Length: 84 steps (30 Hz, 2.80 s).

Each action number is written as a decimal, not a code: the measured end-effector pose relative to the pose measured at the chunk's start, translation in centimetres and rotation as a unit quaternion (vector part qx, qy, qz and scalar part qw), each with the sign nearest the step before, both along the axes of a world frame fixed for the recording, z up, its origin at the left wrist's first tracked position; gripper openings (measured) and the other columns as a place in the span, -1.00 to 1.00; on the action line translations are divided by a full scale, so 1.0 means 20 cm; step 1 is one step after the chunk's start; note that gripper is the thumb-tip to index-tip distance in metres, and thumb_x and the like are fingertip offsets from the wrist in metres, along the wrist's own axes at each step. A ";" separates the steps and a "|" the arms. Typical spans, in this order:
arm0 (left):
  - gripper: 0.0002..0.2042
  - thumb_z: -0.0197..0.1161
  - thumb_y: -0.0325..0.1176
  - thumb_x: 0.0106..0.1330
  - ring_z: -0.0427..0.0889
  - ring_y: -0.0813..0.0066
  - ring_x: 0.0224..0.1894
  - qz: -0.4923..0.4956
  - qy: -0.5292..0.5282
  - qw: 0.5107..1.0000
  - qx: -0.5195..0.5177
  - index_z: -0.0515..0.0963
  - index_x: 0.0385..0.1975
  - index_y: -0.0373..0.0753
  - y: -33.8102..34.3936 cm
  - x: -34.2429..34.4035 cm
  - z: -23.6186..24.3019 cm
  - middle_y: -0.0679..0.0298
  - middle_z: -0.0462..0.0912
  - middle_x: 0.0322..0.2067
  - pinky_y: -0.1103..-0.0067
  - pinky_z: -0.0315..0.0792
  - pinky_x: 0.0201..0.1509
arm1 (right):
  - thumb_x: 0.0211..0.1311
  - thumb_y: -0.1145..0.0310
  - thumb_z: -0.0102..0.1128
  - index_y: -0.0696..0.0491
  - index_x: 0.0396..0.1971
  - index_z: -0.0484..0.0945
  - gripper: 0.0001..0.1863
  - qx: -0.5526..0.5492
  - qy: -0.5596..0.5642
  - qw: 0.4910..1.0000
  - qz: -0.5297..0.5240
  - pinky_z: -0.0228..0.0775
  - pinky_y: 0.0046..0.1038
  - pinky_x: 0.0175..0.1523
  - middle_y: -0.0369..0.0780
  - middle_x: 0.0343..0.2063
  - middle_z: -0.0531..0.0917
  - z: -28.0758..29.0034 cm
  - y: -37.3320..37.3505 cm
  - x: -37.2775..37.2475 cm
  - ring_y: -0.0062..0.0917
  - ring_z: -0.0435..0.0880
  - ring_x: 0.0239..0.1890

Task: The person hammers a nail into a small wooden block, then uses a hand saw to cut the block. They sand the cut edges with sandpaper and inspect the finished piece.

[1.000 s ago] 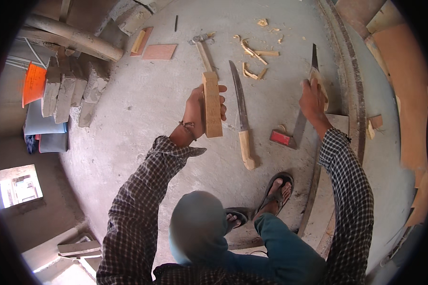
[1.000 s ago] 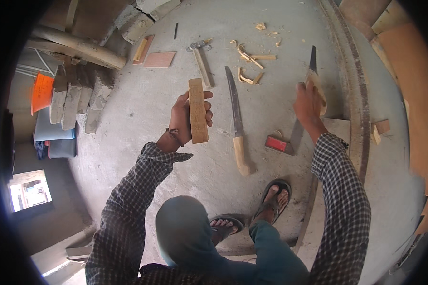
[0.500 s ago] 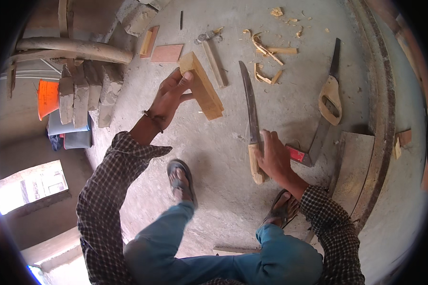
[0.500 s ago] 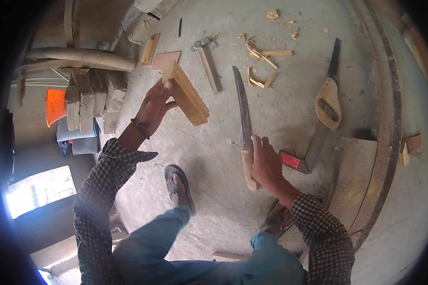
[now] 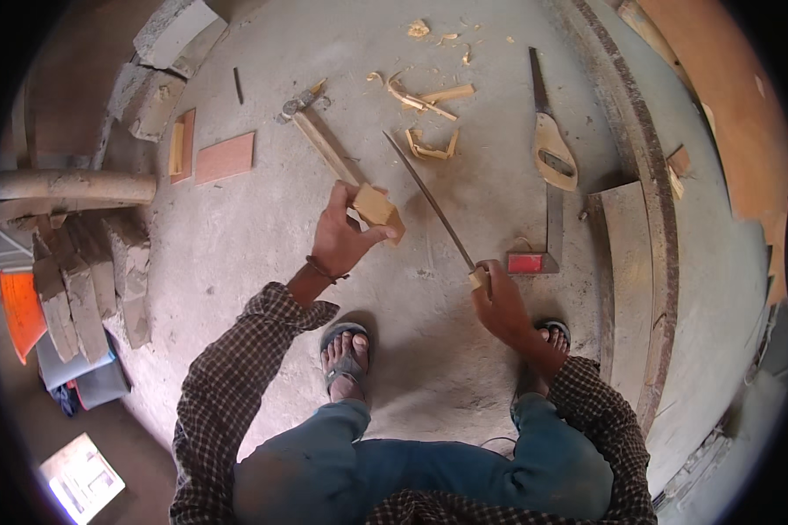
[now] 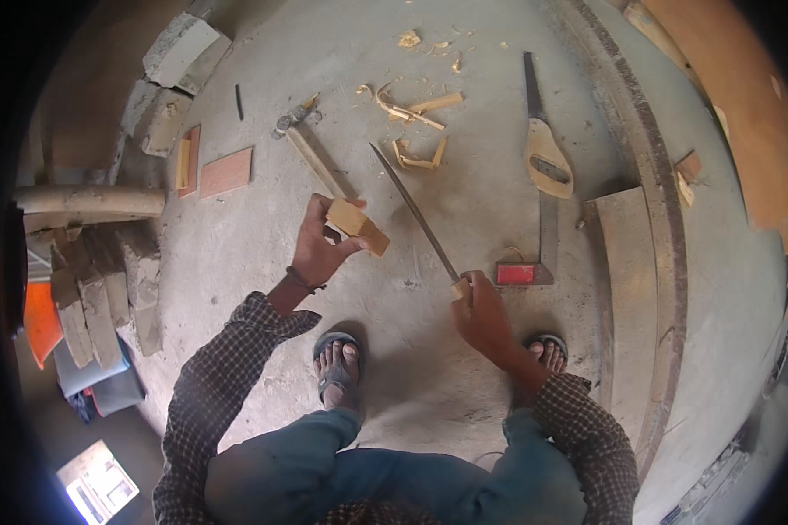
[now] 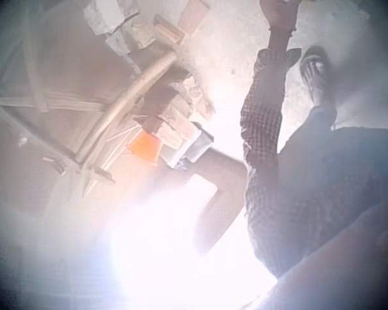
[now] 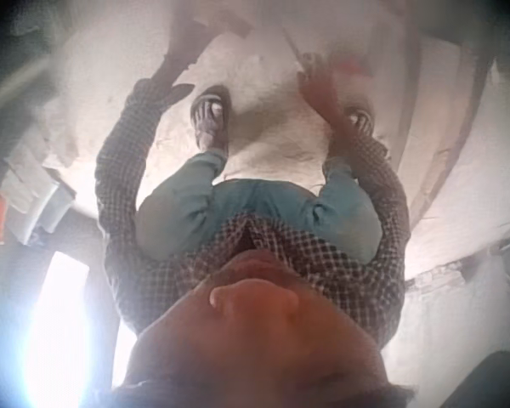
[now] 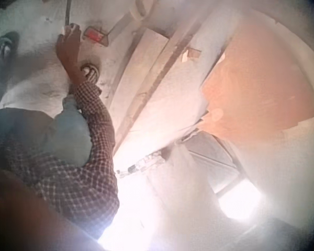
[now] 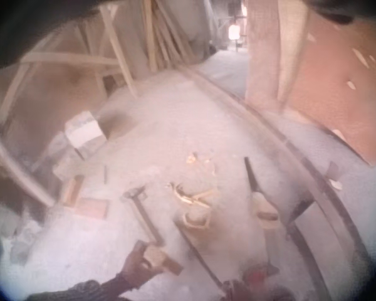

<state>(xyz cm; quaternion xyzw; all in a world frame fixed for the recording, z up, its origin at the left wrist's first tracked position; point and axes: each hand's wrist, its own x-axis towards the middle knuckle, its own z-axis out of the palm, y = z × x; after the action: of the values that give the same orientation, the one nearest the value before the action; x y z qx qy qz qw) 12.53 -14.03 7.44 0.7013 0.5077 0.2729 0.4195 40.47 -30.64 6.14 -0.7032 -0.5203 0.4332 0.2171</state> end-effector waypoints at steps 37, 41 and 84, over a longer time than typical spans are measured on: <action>-0.53 0.56 -0.48 0.15 0.78 0.32 -0.10 0.005 -0.040 0.996 0.077 0.50 0.03 -0.35 -0.11 0.04 -0.09 0.10 0.67 -0.08 0.44 0.76 -0.02 | 0.41 0.36 0.22 0.12 0.12 0.40 -0.64 0.139 -0.015 0.987 -0.075 0.55 -0.01 -0.12 0.07 -0.24 0.72 0.28 0.09 -0.50 0.12 0.72 -0.20; -0.53 0.56 -0.48 0.15 0.79 0.32 -0.09 0.006 -0.047 0.996 0.069 0.51 0.03 -0.35 -0.12 0.05 -0.09 0.10 0.67 -0.09 0.44 0.75 -0.02 | 0.39 0.34 0.24 0.13 0.15 0.39 -0.58 0.201 0.006 0.972 -0.122 0.55 0.01 -0.08 0.07 -0.21 0.71 0.44 0.05 -0.48 0.10 0.72 -0.17; -0.58 0.06 -0.07 0.61 0.46 0.54 -0.29 0.148 -0.244 0.942 0.175 0.23 0.16 -0.32 -0.27 -0.14 0.14 0.15 0.37 -0.05 0.58 0.53 -0.30 | 0.42 0.29 0.18 0.15 0.00 0.38 -0.69 0.227 -0.021 0.964 -0.140 0.56 -0.03 -0.21 0.04 -0.38 0.71 0.56 0.16 -0.53 0.06 0.73 -0.34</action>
<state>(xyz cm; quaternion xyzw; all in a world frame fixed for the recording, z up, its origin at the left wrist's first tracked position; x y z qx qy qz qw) 9.81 -19.39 10.23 0.5924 0.4326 0.5791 0.3557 29.91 -27.49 17.38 -0.7100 -0.5062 0.2539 0.4186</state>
